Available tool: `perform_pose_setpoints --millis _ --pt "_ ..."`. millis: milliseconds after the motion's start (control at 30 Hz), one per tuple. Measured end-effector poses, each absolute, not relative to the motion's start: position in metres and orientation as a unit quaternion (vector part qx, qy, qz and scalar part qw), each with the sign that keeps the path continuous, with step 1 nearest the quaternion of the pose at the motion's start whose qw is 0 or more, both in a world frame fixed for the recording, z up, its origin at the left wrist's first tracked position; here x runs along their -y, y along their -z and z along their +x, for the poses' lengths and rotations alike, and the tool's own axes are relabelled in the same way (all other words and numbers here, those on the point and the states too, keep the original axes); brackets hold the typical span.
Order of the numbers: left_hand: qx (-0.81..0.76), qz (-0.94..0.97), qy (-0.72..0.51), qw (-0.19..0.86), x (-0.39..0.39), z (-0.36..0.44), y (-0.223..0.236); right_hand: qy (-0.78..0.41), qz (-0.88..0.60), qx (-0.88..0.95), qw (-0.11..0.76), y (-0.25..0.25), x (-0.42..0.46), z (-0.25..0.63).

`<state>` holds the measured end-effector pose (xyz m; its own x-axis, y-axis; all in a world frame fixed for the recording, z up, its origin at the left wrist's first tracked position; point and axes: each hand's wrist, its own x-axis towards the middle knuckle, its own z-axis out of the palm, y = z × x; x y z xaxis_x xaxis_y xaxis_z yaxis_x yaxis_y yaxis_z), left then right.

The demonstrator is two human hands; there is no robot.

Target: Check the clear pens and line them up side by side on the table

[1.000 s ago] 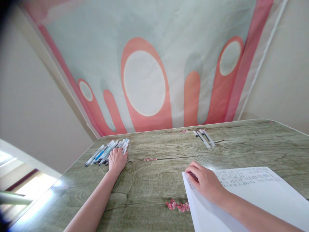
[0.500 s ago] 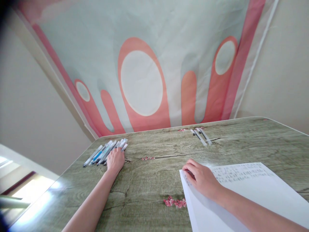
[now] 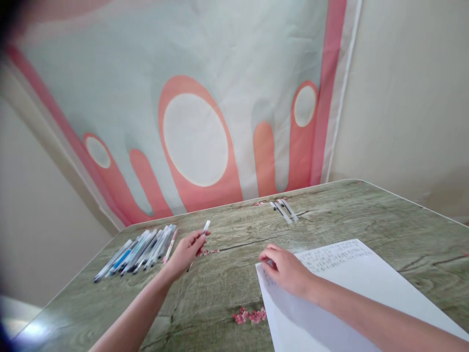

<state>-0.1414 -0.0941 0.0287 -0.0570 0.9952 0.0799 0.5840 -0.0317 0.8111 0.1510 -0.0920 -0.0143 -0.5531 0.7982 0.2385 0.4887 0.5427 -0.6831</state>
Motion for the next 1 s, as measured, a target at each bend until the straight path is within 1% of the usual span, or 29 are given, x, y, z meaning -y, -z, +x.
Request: perform_pose_setpoints --millis 67,133,200,333,433,533,700,1000 --pt "-0.569 0.593 -0.365 0.437 0.091 -0.113 -0.029 -0.307 -0.383 0.823 0.286 0.005 0.087 0.15" --pt "-0.512 0.552 -0.376 0.54 0.086 -0.087 -0.029 -0.341 -0.392 0.799 0.302 -0.004 0.077 0.146" --pt "-0.474 0.504 -0.389 0.608 0.077 -0.066 -0.027 -0.406 -0.408 0.747 0.334 -0.012 0.062 0.14" --pt "-0.438 0.426 -0.4 0.683 0.055 -0.036 -0.021 -0.497 -0.422 0.641 0.405 -0.017 0.024 0.123" --pt "-0.42 0.387 -0.405 0.714 0.038 -0.023 -0.012 -0.559 -0.415 0.583 0.417 -0.005 -0.002 0.112" --pt "-0.43 0.347 -0.445 0.705 0.023 -0.018 -0.002 -0.589 -0.421 0.539 0.431 0.014 -0.022 0.104" --pt "-0.424 0.301 -0.465 0.717 0.005 -0.014 0.014 -0.594 -0.414 0.532 0.439 0.034 -0.036 0.096" --pt "-0.392 0.319 -0.48 0.717 0.008 -0.011 0.026 -0.558 -0.399 0.581 0.438 0.033 -0.027 0.099"
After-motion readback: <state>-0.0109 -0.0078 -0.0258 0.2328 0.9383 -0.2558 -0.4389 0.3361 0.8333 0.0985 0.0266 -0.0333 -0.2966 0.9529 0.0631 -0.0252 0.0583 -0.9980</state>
